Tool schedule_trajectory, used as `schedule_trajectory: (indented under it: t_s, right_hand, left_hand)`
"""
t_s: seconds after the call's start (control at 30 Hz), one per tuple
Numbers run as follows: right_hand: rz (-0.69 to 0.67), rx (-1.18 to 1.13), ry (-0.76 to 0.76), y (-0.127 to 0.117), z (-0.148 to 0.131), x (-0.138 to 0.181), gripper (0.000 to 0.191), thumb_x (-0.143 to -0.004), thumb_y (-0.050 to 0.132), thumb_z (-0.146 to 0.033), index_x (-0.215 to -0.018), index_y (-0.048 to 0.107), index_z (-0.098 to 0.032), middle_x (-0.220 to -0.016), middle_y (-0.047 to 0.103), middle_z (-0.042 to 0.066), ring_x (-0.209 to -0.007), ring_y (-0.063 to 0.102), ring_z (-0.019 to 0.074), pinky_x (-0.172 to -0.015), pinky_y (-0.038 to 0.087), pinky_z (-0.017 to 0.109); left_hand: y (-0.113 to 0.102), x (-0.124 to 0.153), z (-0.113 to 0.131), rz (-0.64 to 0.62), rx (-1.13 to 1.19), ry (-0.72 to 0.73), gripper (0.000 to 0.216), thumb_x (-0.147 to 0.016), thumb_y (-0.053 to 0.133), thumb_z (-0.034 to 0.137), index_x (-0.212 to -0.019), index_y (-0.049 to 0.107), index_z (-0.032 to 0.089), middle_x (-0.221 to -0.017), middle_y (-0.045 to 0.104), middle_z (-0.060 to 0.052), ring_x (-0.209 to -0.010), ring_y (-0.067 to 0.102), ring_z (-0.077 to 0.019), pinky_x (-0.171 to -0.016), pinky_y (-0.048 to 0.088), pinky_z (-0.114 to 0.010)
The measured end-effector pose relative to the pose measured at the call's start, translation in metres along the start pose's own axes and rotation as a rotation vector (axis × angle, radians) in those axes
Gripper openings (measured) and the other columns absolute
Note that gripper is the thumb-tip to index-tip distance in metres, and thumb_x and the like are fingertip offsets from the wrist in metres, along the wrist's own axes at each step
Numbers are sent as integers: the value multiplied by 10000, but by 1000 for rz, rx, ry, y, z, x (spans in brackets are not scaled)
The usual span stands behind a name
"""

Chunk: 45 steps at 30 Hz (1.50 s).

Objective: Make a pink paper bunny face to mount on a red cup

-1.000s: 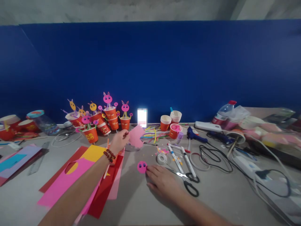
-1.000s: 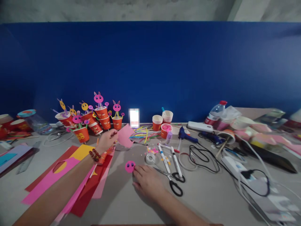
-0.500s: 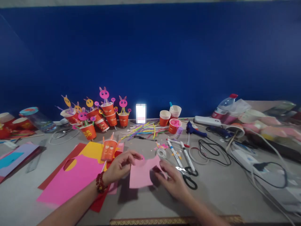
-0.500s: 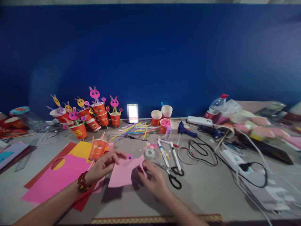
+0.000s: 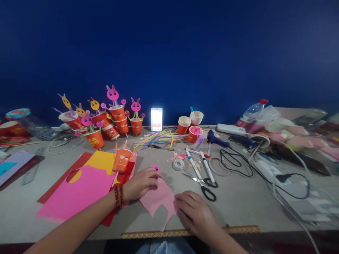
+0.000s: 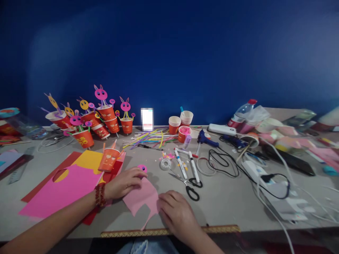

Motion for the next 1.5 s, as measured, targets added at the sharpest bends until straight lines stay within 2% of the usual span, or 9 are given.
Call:
schedule_trajectory:
  t_s: [0.17,0.4,0.63,0.73,0.87,1.0,1.3,1.4,1.5]
  right_hand:
    - [-24,52,3,8,-7,10,204,-900,499,-110,-1021,629,-211,-993,674,72,-912,566,231,-815,486,374]
    - [19,13,15,6,-9,10,127,-909,518,-135,-924,616,-214,-922,657,51,-858,566,212,-774,477,350]
    - [66,-29,-5,10,-14,-3,102,-903,534,-125,-883,595,-204,-994,676,65,-904,591,209,-797,498,342]
    - [68,-60,-5,14,-15,-7,109,-906,524,-123,-909,600,-202,-1011,676,70,-909,596,209,-794,509,338]
    - [75,-58,31,15,-14,-8,156,-889,557,-117,-1011,606,-201,-1045,674,74,-948,597,219,-843,512,360]
    - [69,-15,68,15,-14,-13,207,-840,622,-111,-1027,612,-199,-1083,674,83,-1002,592,244,-900,503,393]
    - [40,-15,17,20,-15,-23,196,-885,554,-146,-1055,625,-209,-1119,684,86,-1025,611,219,-905,508,355]
    - [56,-16,-14,10,-4,-24,199,-908,533,-171,-1068,642,-222,-1118,697,71,-1010,630,207,-883,516,332]
    - [225,42,134,-24,34,-23,217,-936,488,-208,-1072,657,-212,-1062,716,91,-997,647,227,-870,517,355]
  left_hand:
    - [3,8,8,82,-178,-30,222,-934,475,137,-909,682,214,-1163,660,-67,-1108,559,-217,-975,441,-385]
    - [23,26,35,-2,-259,6,280,-918,497,164,-1170,610,205,-1245,645,-79,-1121,563,-243,-982,423,-422]
    - [22,12,16,0,-365,5,346,-933,476,136,-1263,570,187,-1316,616,-86,-1204,543,-227,-1044,386,-432]
    - [24,12,19,12,-406,4,345,-944,459,136,-1268,572,170,-1346,596,-101,-1252,511,-244,-1060,365,-449]
    - [32,20,33,-16,-369,-18,333,-977,460,257,-1287,555,183,-1387,568,-77,-1281,484,-242,-1059,357,-429]
    - [37,26,38,-75,-342,-7,473,-937,544,426,-1341,510,182,-1406,553,-69,-1287,478,-246,-1093,316,-428]
    - [27,18,19,-51,-444,-7,463,-964,490,399,-1371,501,178,-1440,517,-88,-1336,442,-249,-1103,301,-427]
    - [29,20,21,-31,-451,-27,490,-969,473,380,-1417,448,182,-1464,487,-92,-1348,424,-250,-1106,300,-423]
    - [36,25,32,-62,-423,46,652,-940,481,513,-1491,321,206,-1525,397,-87,-1388,358,-272,-1138,248,-449]
Point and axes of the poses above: each hand's wrist, its own x-axis away from the middle knuckle, its own y-axis out of the palm, z = x × y, the point moved 6 cm from there along -x, towards the middle knuckle
